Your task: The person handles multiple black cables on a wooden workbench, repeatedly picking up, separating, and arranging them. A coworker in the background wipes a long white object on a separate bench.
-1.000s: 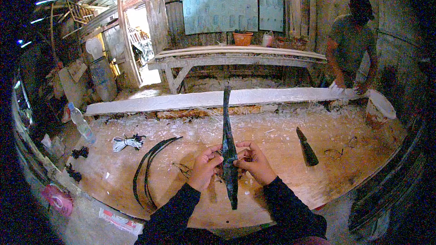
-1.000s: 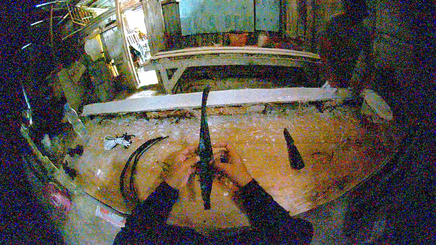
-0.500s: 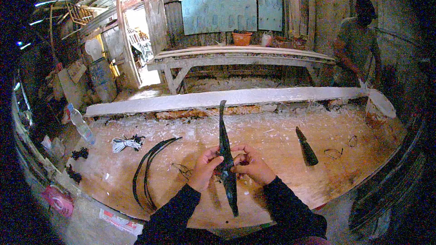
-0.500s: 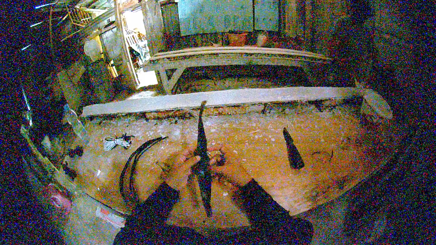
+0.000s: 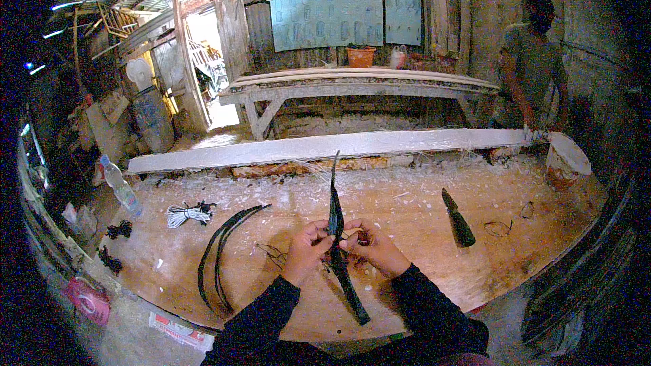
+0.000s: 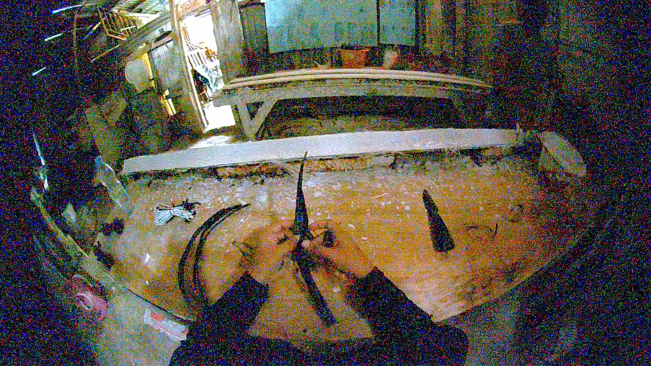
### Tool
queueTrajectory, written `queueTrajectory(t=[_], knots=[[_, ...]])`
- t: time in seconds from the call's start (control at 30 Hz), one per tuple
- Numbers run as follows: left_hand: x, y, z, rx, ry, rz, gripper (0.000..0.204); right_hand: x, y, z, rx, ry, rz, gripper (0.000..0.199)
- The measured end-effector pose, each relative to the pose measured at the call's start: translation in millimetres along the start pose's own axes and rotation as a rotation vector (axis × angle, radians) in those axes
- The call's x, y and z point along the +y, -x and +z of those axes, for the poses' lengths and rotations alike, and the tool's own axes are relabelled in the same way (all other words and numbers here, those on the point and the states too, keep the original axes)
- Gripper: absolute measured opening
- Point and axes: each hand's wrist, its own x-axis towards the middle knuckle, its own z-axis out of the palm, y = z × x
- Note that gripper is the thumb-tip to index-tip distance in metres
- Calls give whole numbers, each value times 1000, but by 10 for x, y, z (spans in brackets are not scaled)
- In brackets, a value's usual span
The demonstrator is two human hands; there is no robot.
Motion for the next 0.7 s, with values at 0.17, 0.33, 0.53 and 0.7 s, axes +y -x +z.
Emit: queueTrajectory(t=[0.17, 0.33, 0.53, 0.7], knots=[[19, 19, 29, -71, -17, 101, 28, 29, -45, 16, 99, -55, -117, 29], [49, 44, 58, -117, 67, -2, 31, 90, -38, -45, 31, -127, -124, 16], [67, 28, 34, -138, 333, -187, 30, 69, -53, -21, 116, -236, -14, 8], [63, 6, 24, -201, 475, -235, 27, -1, 12, -27, 66, -475, 117, 9]])
